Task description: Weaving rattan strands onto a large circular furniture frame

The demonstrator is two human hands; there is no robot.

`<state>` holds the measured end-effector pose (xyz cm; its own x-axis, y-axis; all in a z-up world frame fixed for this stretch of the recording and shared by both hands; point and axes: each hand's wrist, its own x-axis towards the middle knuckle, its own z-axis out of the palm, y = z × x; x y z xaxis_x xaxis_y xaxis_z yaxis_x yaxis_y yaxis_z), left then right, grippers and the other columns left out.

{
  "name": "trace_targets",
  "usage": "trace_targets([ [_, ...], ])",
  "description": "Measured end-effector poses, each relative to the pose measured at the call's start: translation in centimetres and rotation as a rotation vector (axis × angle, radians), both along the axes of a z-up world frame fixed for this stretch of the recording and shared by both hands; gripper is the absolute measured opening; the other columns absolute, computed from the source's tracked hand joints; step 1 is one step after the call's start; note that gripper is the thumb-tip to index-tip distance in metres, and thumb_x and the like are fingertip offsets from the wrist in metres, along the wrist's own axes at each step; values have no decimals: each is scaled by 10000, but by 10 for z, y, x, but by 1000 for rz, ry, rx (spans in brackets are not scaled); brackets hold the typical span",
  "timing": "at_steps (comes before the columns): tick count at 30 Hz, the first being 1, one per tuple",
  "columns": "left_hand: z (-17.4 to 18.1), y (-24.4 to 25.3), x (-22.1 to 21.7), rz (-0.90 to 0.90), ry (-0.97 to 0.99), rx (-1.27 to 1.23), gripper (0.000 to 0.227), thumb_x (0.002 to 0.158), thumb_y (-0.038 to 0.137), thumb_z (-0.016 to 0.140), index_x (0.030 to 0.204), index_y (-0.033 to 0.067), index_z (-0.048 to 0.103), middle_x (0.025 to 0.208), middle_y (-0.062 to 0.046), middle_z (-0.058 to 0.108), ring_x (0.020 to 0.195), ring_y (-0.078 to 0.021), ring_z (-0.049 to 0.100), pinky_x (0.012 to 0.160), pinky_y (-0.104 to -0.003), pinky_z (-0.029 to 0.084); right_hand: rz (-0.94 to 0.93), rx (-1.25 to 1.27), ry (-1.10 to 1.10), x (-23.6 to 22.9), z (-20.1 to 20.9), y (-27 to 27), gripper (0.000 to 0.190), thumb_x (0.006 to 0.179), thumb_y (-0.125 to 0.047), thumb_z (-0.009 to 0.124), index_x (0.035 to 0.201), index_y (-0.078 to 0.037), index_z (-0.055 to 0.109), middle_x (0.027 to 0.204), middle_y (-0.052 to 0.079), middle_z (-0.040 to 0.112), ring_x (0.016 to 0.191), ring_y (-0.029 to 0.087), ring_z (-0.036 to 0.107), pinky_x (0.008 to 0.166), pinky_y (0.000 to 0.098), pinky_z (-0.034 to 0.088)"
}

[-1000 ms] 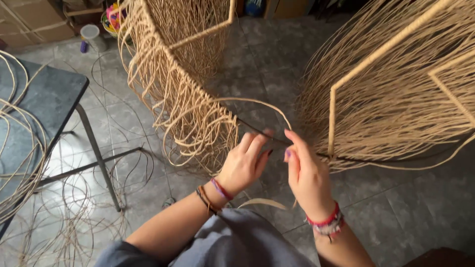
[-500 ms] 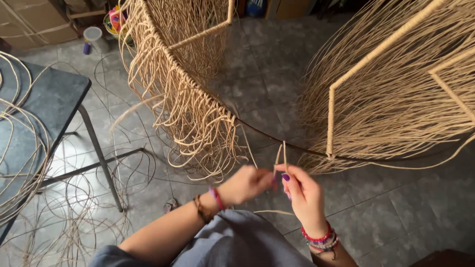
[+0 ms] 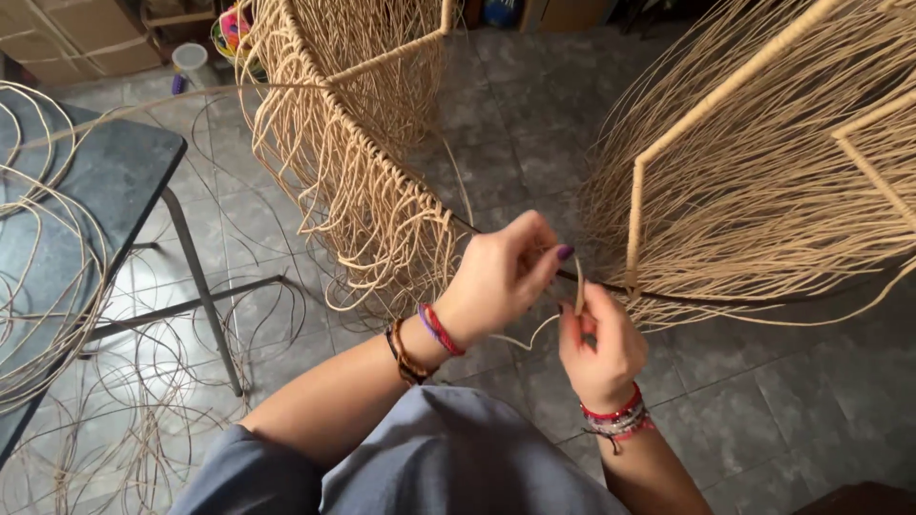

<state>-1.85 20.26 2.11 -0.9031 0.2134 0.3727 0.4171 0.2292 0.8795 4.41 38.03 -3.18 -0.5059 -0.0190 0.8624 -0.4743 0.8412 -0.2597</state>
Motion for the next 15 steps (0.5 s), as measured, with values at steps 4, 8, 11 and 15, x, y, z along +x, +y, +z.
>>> trace_targets([
  [4,14,-5,-2,-1,-135,-78,233,902,224,651,1089,223,512,542,30,654,525,-257,704,597,-370,581,46,69,76,4,17,-7,211,909,22,739,1098,-24,822,686,-17,608,559,157,594,590,280,528],
  [8,7,-27,9,-430,-528,452,348,967,448,537,1182,202,416,761,-61,732,656,-216,751,591,-303,612,228,0,-239,7,16,-1,93,975,-100,678,996,-105,768,753,15,635,676,249,660,646,342,538],
  [11,-33,-46,18,-504,-435,558,556,968,702,427,1121,169,480,964,-152,763,765,-241,737,587,-334,575,404,-245,-544,3,-2,11,114,929,-50,658,926,-76,770,784,65,711,753,244,698,711,355,545],
  [15,-10,-53,46,-359,491,-140,440,1076,338,273,1179,52,590,1116,-189,663,895,-385,625,692,-438,555,566,-652,-841,-2,-20,17,183,874,34,549,840,-15,722,571,-19,484,572,72,444,532,237,421],
])
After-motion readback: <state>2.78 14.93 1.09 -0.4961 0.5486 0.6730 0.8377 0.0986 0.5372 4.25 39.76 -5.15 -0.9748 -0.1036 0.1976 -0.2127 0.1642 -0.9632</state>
